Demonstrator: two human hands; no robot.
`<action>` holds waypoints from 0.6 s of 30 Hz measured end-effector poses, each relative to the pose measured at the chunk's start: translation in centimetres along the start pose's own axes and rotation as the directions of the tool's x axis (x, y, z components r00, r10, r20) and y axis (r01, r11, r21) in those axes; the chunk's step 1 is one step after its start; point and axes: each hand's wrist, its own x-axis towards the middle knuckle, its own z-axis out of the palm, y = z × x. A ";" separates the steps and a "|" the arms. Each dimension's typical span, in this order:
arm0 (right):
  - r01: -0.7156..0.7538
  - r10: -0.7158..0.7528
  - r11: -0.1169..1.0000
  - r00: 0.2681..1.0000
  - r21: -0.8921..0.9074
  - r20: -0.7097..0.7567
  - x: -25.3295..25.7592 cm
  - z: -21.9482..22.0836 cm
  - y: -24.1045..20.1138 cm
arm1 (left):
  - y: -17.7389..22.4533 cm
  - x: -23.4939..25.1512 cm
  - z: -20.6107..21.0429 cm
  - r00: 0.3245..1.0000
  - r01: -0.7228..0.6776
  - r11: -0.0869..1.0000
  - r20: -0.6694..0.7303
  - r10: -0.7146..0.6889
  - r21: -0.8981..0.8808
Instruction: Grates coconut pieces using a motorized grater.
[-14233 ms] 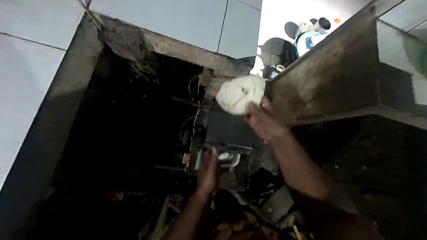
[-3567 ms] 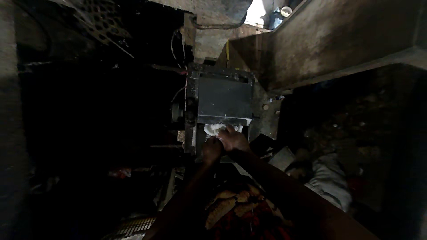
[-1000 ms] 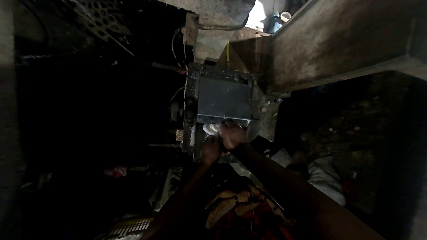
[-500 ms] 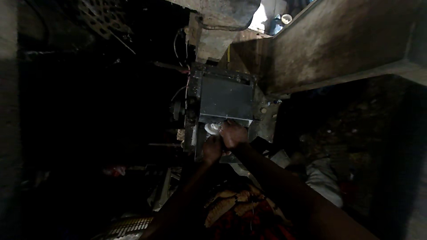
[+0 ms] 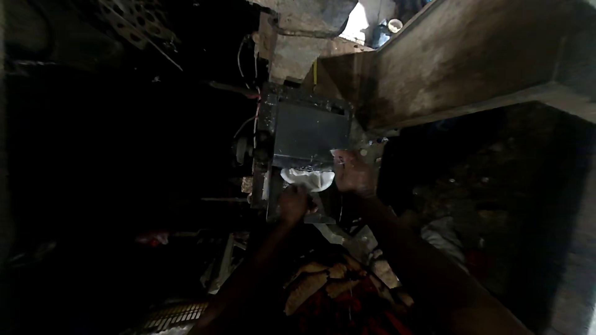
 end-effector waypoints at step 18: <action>-0.054 0.130 0.986 0.842 -0.159 0.523 -1.4 0.4 -3.1 | -0.1 -0.9 0.2 0.999 -0.045 0.995 0.001 0.045 -0.090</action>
